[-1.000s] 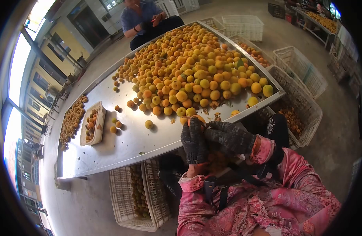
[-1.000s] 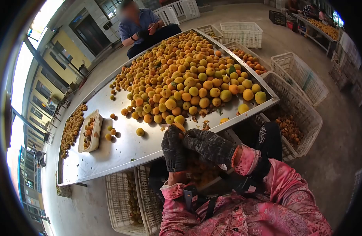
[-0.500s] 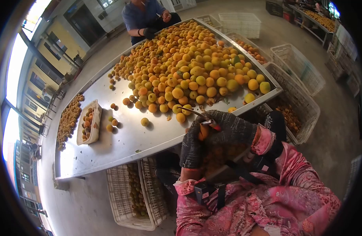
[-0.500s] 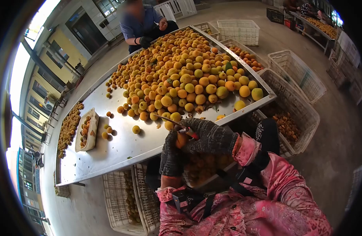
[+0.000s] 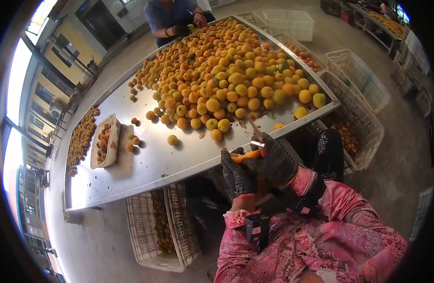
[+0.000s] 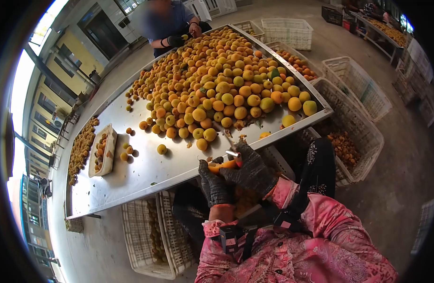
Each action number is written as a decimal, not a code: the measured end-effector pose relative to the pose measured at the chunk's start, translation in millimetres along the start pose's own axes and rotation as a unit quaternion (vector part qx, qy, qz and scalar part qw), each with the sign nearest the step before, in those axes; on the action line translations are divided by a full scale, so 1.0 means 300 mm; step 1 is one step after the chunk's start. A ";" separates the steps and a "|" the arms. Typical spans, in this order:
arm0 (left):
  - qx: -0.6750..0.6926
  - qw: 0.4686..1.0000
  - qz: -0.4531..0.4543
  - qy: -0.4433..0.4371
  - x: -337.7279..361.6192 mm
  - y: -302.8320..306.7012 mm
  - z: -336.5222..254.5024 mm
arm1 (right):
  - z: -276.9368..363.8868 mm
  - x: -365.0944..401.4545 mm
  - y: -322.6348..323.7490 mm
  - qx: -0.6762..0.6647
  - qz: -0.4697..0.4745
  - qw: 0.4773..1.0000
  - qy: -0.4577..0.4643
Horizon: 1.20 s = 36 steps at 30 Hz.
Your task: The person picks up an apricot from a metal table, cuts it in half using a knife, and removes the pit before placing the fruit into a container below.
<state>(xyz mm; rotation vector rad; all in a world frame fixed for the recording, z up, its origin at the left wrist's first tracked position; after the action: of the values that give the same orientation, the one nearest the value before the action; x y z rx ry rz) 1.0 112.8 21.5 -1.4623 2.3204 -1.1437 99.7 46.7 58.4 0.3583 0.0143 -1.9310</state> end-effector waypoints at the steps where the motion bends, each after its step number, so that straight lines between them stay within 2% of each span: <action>1: 0.000 1.000 -0.002 -0.001 -0.012 0.016 0.003 | 0.001 0.006 -0.005 -0.001 0.002 1.000 0.000; 3: 0.103 0.994 -0.028 -0.023 -0.044 0.070 0.010 | -0.075 0.039 -0.011 -0.218 -0.016 0.964 -0.148; 4: 0.103 0.994 -0.028 -0.024 -0.044 0.093 -0.003 | -0.071 0.047 0.000 -0.219 -0.015 0.964 -0.148; 6: 0.060 0.995 0.085 -0.009 -0.044 0.078 -0.048 | -0.054 0.059 0.027 -0.098 0.021 0.985 -0.141; 7: 0.068 0.994 0.084 0.000 -0.032 0.063 -0.062 | -0.065 0.062 0.035 -0.099 0.024 0.985 -0.142; 8: 0.067 0.994 0.081 0.000 -0.029 0.073 -0.064 | -0.038 0.058 0.055 0.038 0.010 0.997 -0.071; 9: 0.076 0.992 0.104 0.011 -0.029 0.069 -0.059 | -0.010 0.060 0.065 0.174 -0.005 0.985 0.002; 10: 0.085 0.988 0.129 0.021 -0.033 0.060 -0.056 | -0.040 0.050 0.082 0.174 -0.006 0.985 0.002; 12: 0.089 0.985 0.146 0.034 -0.040 0.067 -0.046 | -0.010 0.031 0.069 0.380 0.009 0.915 0.134; 13: 0.092 0.982 0.161 0.047 -0.043 0.070 -0.035 | -0.014 0.025 0.066 0.381 0.010 0.915 0.134; 14: 0.093 0.981 0.161 0.047 -0.052 0.075 -0.024 | -0.054 0.009 0.099 0.118 -0.007 0.988 0.095; 15: 0.061 0.988 0.136 0.037 -0.062 0.090 -0.012 | -0.107 -0.004 0.107 -0.154 -0.025 0.987 0.047; 16: 0.029 0.993 0.112 0.028 -0.062 0.092 -0.008 | -0.069 -0.011 0.114 -0.153 -0.027 0.987 0.045; 18: 0.025 0.990 0.131 0.047 -0.027 0.035 -0.005 | -0.030 -0.016 0.153 -0.353 -0.091 0.931 -0.020; 19: 0.020 0.987 0.149 0.064 -0.009 -0.001 0.001 | 0.020 -0.030 0.164 -0.356 -0.106 0.928 0.042; 20: 0.021 0.986 0.152 0.068 -0.004 -0.017 0.014 | 0.038 -0.048 0.169 -0.354 -0.110 0.928 0.043; 22: 0.055 0.977 0.190 0.073 0.013 -0.062 0.047 | 0.073 -0.079 0.168 -0.489 -0.107 0.859 0.108; 23: 0.055 0.976 0.194 0.077 0.023 -0.087 0.066 | 0.080 -0.088 0.162 -0.503 -0.121 0.850 0.103; 25: -0.025 0.982 0.187 -0.020 0.049 -0.125 0.042 | 0.110 -0.101 0.154 -0.492 -0.132 0.855 0.100; 26: -0.025 0.982 0.188 -0.017 0.068 -0.139 0.039 | 0.115 -0.101 0.153 -0.483 -0.138 0.859 0.094; 27: -0.038 0.978 0.203 -0.011 0.087 -0.159 0.035 | 0.124 -0.107 0.144 -0.513 -0.122 0.841 0.121; 29: -0.051 0.975 0.218 -0.003 0.096 -0.169 0.052 | 0.134 -0.089 0.144 -0.491 -0.149 0.851 0.108; 31: -0.158 0.971 0.177 -0.040 0.075 -0.140 0.068 | 0.129 -0.075 0.150 -0.469 -0.176 0.860 0.095; 32: -0.158 0.970 0.178 -0.039 0.068 -0.131 0.074 | 0.117 -0.074 0.152 -0.463 -0.175 0.862 0.110; 34: 0.008 0.983 0.179 0.032 0.057 -0.115 0.113 | 0.104 -0.071 0.155 -0.456 -0.174 0.864 0.124; 36: -0.030 0.987 0.156 0.023 0.066 -0.110 0.116 | 0.086 -0.066 0.146 -0.483 -0.167 0.851 0.118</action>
<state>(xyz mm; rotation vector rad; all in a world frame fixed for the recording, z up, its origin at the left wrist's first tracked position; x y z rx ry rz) 31.8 71.2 24.6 -1.0451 2.5206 -1.0381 140.0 43.3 95.0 -0.1101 1.2364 -1.9362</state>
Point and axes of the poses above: each hand's wrist, its own x-axis away from the middle knuckle, its own y-axis out of the back of the hand, z = x × y, the point moved 7 cm from there along -x, towards the middle knuckle, and after that the axes turned 15 degrees about z, right-handed, at the moved point
